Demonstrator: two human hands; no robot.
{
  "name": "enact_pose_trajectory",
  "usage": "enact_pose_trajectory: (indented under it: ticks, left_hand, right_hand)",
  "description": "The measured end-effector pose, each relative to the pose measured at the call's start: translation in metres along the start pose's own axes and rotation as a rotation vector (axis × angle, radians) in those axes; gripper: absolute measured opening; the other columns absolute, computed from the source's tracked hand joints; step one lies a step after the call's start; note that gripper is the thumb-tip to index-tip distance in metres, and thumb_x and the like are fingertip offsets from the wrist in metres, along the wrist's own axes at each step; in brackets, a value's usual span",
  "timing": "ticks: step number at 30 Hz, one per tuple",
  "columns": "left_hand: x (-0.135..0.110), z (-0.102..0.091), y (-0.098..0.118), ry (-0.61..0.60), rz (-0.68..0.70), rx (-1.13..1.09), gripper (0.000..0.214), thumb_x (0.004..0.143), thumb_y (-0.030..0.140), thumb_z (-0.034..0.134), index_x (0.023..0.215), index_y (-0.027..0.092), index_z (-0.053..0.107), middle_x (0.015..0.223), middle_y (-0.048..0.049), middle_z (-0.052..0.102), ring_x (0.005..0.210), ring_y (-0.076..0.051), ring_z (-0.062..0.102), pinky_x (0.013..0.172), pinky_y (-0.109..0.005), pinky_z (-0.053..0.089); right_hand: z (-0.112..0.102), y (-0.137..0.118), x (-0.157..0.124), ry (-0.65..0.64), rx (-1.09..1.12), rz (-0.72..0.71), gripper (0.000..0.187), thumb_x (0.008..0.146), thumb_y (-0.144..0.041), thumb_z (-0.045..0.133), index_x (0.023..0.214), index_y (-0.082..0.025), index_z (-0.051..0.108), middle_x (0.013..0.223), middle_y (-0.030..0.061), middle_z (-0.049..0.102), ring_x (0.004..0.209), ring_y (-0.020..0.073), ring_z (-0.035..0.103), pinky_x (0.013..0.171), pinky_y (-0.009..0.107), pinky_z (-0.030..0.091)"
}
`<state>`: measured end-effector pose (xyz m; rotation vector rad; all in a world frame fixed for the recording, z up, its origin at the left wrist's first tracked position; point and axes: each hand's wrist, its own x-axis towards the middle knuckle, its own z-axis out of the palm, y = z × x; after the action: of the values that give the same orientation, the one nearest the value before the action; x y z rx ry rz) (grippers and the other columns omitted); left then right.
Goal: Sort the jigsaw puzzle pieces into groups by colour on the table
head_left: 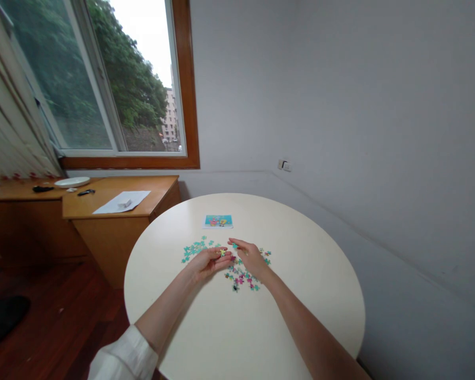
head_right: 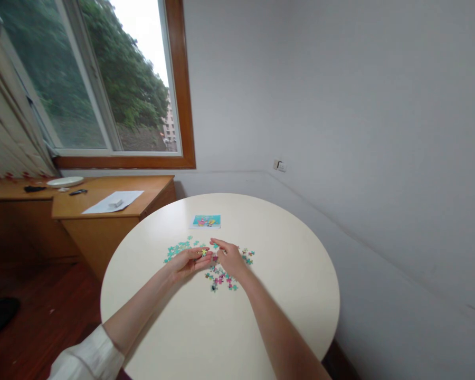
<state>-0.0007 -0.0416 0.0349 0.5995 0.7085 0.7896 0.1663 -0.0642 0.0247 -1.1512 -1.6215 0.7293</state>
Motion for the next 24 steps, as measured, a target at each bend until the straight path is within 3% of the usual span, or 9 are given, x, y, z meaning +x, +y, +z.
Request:
enact_pose_trajectory:
  ticks: [7,11,14,18,21,24]
  left_hand:
    - [0.003,-0.003,-0.002,0.002,0.001,0.004,0.017,0.078,0.000,0.045,0.093,0.003,0.052,0.075,-0.0132,0.065,0.075,-0.022,0.068,0.077,-0.033,0.054]
    - [0.001,-0.002,-0.001,0.004,-0.002,0.013,0.009,0.080,0.003,0.047,0.086,0.005,0.054,0.074,-0.0115,0.064,0.070,-0.019,0.067,0.074,-0.033,0.054]
    - [0.001,0.000,0.000,0.057,-0.012,0.021,0.014,0.083,0.009,0.045,0.071,0.009,0.051,0.062,-0.0054,0.059,0.054,-0.011,0.060,0.061,-0.025,0.053]
    - [0.003,-0.001,0.002,0.073,-0.049,0.063,0.036,0.086,0.020,0.044,0.052,0.016,0.033,0.042,0.0056,0.035,0.035,-0.002,0.034,0.036,-0.013,0.031]
    - [0.000,0.000,0.000,0.027,-0.001,0.227,0.045,0.082,0.032,0.053,0.050,0.018,0.023,0.040,0.0100,0.020,0.033,-0.001,0.017,0.034,-0.014,0.015]
    - [-0.005,0.003,-0.003,-0.036,0.108,0.439,0.046,0.069,0.046,0.064,0.055,0.018,0.030,0.043,0.0117,0.021,0.036,-0.001,0.017,0.036,-0.016,0.015]
  right_hand:
    - [-0.001,0.000,0.002,-0.035,0.202,0.054,0.039,0.078,-0.043,0.050,0.104,-0.017,0.065,0.106,0.0094,0.066,0.105,0.0219,0.058,0.098,0.044,0.039]
    - [0.001,0.003,0.003,-0.038,0.267,0.080,0.040,0.073,-0.047,0.057,0.099,-0.017,0.065,0.099,0.0102,0.068,0.097,0.0226,0.062,0.090,0.043,0.045]
    - [0.003,0.005,0.003,-0.047,0.326,0.105,0.043,0.073,-0.045,0.057,0.105,-0.017,0.060,0.095,0.0103,0.069,0.082,0.0195,0.066,0.077,0.038,0.051]
    - [0.006,0.006,0.003,-0.041,0.350,0.160,0.043,0.073,-0.035,0.058,0.111,-0.018,0.052,0.077,0.0042,0.069,0.065,0.0146,0.066,0.065,0.031,0.051]
    - [0.008,0.004,0.003,-0.061,0.327,0.211,0.031,0.070,-0.031,0.060,0.097,-0.017,0.057,0.069,0.0014,0.068,0.061,0.0142,0.065,0.059,0.027,0.050]
    - [0.009,0.001,0.001,-0.130,0.315,0.237,0.025,0.067,-0.032,0.061,0.086,-0.016,0.062,0.068,0.0027,0.068,0.061,0.0159,0.065,0.058,0.028,0.050]
